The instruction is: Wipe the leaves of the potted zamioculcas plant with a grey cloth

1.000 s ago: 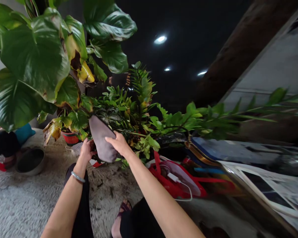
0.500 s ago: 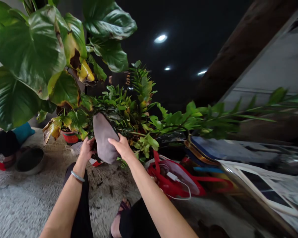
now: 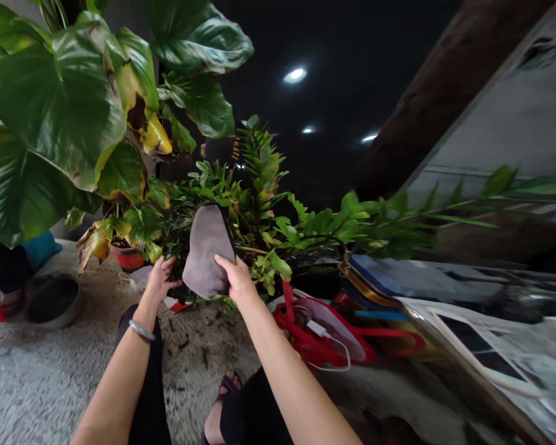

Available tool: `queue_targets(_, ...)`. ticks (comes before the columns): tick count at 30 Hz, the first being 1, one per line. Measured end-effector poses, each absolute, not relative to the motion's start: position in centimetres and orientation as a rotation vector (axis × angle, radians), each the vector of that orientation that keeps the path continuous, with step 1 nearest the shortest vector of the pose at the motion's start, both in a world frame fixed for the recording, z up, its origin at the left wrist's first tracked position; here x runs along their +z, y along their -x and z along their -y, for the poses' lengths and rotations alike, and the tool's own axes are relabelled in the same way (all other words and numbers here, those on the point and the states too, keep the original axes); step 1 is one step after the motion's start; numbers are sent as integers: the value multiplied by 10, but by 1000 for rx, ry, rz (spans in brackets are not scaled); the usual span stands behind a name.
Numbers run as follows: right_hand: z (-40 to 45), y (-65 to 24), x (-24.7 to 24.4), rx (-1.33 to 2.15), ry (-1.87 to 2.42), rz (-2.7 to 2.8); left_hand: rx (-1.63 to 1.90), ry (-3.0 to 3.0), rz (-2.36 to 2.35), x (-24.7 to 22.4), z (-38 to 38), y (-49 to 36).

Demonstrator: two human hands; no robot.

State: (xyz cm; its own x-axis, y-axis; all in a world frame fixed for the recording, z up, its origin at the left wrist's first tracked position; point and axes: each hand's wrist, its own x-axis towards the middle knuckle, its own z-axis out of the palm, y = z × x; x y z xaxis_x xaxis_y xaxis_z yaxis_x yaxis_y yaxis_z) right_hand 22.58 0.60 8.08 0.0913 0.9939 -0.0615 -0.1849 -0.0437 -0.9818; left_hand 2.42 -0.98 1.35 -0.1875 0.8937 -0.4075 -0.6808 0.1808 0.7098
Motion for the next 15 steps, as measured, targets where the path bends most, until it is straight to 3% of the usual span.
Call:
queue_targets(5,43,-226,28,1564,1256,669,1516,-319,-1045,11,9,-25)
queue_targets(8,58,-223,49,1634,1173,696,1553,-259,-1068,5,5,-26)
queue_targets(12,20,-223,99,1284,1021,811,1556,-277,-1078,1,4,-26)
queue_targets(15,-6,-227,100,1212,1110,758,1530,-316,-1099,4,7,-26)
